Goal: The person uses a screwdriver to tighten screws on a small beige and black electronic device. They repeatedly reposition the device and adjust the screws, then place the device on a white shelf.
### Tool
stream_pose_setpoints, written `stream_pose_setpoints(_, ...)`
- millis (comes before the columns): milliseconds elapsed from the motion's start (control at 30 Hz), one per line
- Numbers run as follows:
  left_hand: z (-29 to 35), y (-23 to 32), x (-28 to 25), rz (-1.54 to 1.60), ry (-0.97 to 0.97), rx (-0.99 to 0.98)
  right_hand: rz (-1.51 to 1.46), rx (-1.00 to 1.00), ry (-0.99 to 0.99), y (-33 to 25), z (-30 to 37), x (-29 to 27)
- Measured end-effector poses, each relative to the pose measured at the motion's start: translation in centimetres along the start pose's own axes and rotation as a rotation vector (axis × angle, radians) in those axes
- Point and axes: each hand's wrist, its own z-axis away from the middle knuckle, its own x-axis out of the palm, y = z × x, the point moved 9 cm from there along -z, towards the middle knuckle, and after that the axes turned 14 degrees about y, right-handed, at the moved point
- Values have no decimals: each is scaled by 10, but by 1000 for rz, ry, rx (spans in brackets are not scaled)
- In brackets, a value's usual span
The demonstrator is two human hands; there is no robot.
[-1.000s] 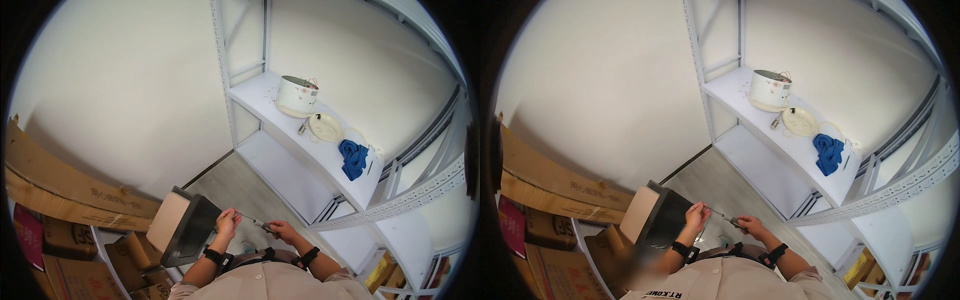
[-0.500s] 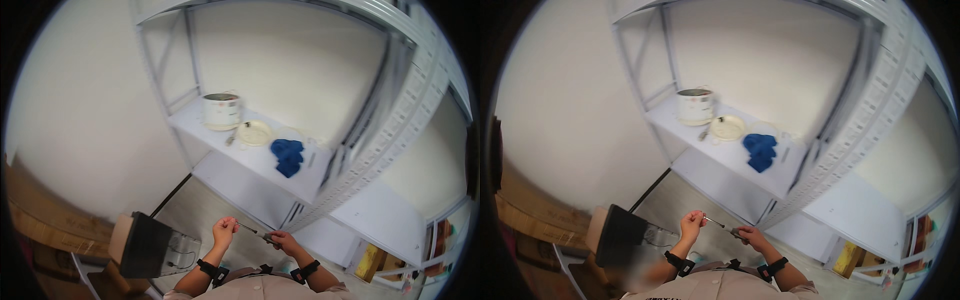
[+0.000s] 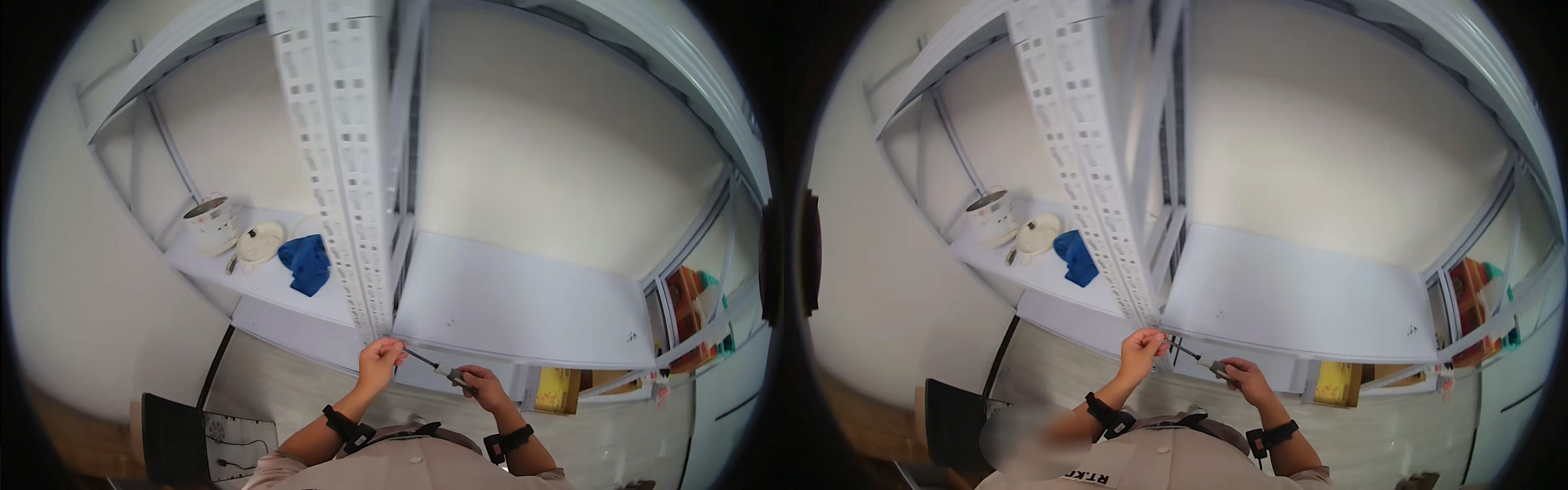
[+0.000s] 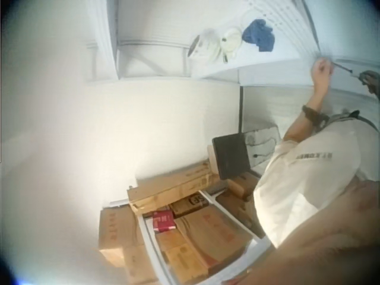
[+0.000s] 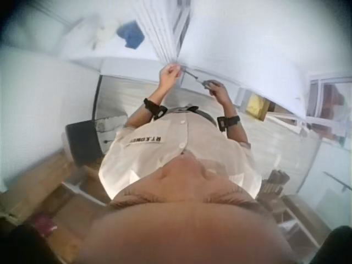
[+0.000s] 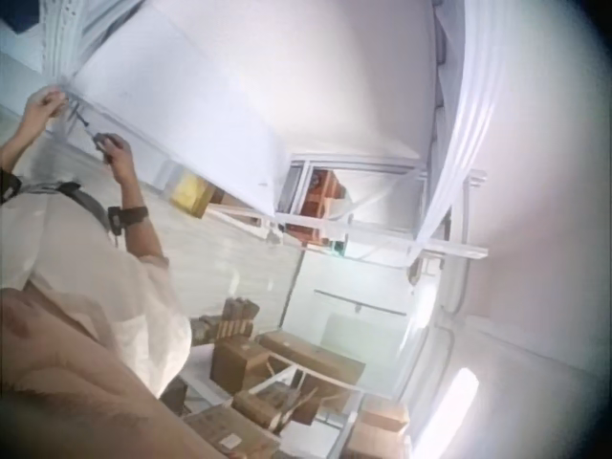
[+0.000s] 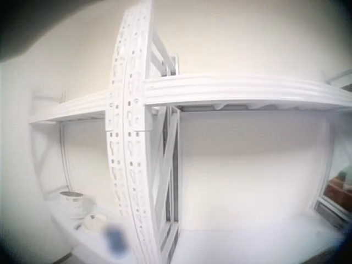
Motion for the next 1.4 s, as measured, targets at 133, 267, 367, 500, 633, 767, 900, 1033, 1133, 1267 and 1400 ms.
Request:
stream_pose_setpoints(133, -8, -19, 46, -93, -61, 54, -107, -7, 82, 9, 12, -48)
stream_pose_setpoints(267, -16, -25, 79, -412, -92, 309, -177, -31, 161, 25, 25, -83)
stream_pose_setpoints(367, -16, -22, 108, -540, -111, 478, -191, -23, 246, 29, 42, -105)
stream_pose_setpoints(500, -24, -28, 132, -772, -78, 725, -240, -16, 325, 33, 57, -127)
stream_pose_setpoints(633, -31, -37, 146, -954, -96, 899, -238, -30, 357, 33, 60, -140)
stream_pose_setpoints(767, -38, -40, 146, -945, -62, 923, -245, -27, 345, 30, 48, -141)
stream_pose_setpoints(900, -48, -44, 144, -923, -42, 853, -219, -17, 322, 24, 33, -135)
stream_pose_setpoints(1033, -55, -52, 136, -871, -43, 735, -193, -9, 289, 17, 18, -131)
stream_pose_setpoints(1133, -58, -54, 128, -825, -64, 628, -192, 7, 266, 15, 8, -127)
stream_pose_setpoints(1267, -49, -39, 121, -743, -130, 572, -152, 40, 213, 9, -9, -114)
stream_pose_setpoints(1400, -38, -25, 93, -601, -174, 471, -109, 77, 62, 10, -28, -86)
